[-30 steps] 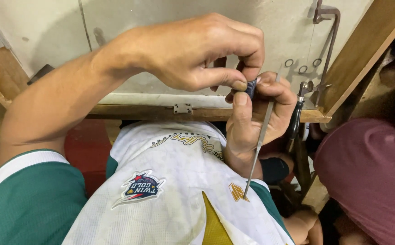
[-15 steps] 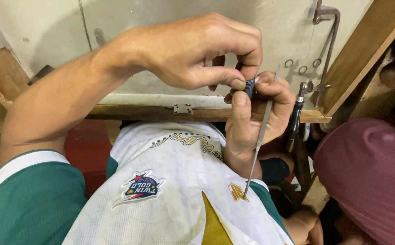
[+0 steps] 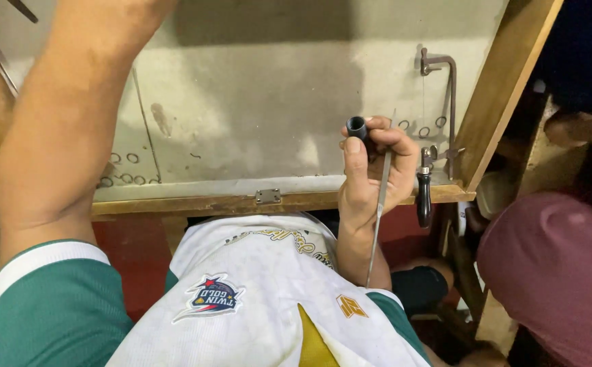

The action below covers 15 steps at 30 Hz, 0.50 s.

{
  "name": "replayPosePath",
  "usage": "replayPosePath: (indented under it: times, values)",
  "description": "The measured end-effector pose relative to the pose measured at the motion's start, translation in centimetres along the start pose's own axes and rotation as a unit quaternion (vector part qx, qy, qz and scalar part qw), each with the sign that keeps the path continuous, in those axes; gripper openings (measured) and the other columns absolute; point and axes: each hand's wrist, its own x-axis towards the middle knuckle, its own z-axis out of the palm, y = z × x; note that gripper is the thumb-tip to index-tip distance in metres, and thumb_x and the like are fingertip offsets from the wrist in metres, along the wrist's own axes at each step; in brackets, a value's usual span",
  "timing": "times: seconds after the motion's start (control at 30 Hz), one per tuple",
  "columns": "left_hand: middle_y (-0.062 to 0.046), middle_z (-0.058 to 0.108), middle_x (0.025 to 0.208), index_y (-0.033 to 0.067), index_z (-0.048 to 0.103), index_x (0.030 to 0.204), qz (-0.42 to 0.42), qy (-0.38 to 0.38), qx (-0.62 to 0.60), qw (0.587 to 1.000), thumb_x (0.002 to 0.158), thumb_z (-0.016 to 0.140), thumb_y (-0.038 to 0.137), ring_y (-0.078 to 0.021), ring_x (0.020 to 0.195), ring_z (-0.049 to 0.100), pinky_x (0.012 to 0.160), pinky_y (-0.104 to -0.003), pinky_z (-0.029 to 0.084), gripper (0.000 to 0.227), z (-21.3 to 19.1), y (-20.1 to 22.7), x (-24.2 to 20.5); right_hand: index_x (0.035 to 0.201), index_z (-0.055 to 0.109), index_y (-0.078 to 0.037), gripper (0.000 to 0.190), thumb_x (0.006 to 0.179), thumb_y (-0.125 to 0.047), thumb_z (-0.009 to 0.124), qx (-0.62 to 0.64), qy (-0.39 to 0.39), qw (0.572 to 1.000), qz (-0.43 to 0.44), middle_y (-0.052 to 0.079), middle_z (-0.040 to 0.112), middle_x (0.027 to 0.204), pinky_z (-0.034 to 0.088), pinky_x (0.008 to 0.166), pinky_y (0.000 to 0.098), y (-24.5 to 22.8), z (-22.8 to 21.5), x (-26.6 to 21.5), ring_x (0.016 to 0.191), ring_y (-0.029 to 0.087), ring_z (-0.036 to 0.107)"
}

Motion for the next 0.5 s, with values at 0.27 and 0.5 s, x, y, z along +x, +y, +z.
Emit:
replayPosePath:
  times: [0.27, 0.5]
  values:
    - [-0.016, 0.071, 0.097, 0.0008, 0.061, 0.121, -0.073, 0.074, -0.038, 0.994, 0.110, 0.061, 0.010, -0.0222, 0.082, 0.071, 0.056, -0.025, 0.051, 0.014, 0.8, -0.2, -0.1, 0.106, 0.054, 0.007, 0.023, 0.093, 0.006, 0.073, -0.041, -0.003, 0.999, -0.004, 0.025, 0.061, 0.105, 0.062, 0.078, 0.0346, -0.1, -0.7, 0.7, 0.096, 0.030, 0.071]
    - [-0.017, 0.072, 0.089, 0.0015, 0.061, 0.128, -0.117, 0.055, -0.092, 0.987, 0.110, 0.056, 0.014, -0.0222, 0.074, 0.074, 0.049, -0.024, 0.053, 0.022, 4.0, -1.6, 0.8, 0.099, 0.067, 0.001, 0.013, 0.092, 0.002, 0.078, -0.177, -0.087, 0.973, -0.122, 0.016, 0.071, 0.099, 0.054, 0.095, 0.0435, -1.9, 0.5, 4.3, 0.102, 0.034, 0.066]
